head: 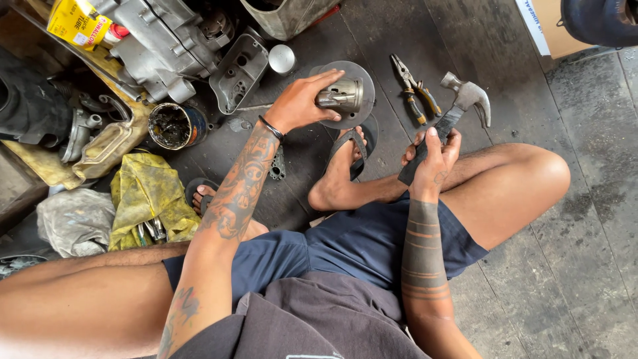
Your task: Disassembling a motorcycle engine piston by tapping out the wrist pin using a hammer and a metal rod
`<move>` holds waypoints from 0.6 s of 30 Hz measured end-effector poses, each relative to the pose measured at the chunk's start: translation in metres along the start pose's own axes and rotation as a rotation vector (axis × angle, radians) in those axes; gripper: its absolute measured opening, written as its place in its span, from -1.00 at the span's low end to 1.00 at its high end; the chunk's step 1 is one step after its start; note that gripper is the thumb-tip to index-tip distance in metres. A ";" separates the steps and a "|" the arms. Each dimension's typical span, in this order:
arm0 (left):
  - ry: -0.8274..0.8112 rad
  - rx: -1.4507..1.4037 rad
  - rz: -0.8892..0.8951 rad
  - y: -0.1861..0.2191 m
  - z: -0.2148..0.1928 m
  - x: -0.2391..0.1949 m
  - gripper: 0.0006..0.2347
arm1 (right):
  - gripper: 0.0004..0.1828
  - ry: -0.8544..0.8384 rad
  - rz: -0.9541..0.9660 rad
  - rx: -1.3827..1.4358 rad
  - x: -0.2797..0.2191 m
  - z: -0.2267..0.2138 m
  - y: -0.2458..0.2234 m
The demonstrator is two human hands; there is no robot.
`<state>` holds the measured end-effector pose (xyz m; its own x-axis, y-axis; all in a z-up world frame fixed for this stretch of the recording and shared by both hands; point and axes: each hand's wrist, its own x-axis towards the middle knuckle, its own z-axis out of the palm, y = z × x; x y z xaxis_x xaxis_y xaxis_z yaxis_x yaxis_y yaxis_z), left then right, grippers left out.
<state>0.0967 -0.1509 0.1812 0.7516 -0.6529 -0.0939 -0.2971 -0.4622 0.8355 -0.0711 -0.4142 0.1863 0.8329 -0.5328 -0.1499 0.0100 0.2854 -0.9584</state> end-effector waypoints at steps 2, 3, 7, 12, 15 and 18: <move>0.018 0.011 -0.012 -0.007 0.006 0.000 -0.24 | -0.82 0.046 0.084 0.019 -0.004 0.011 -0.018; 0.036 0.022 -0.025 -0.011 0.008 0.000 -0.18 | -0.79 0.093 0.168 0.037 -0.006 0.017 -0.026; 0.076 -0.035 0.005 -0.012 -0.001 -0.004 -0.18 | -0.79 0.099 0.167 0.045 -0.006 0.017 -0.026; 0.427 -0.202 0.143 0.043 -0.050 -0.018 -0.72 | -0.80 0.100 0.177 0.061 -0.005 0.018 -0.026; 0.535 -0.630 0.257 0.080 -0.062 -0.021 -0.82 | -0.77 0.101 0.181 0.053 -0.005 0.018 -0.024; 0.522 -0.721 0.453 0.093 -0.052 -0.002 -0.87 | -0.79 0.098 0.185 0.045 -0.006 0.024 -0.029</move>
<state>0.0982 -0.1610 0.2869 0.8718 -0.2524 0.4199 -0.3212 0.3527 0.8789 -0.0626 -0.4000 0.2212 0.7648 -0.5424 -0.3478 -0.1121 0.4195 -0.9008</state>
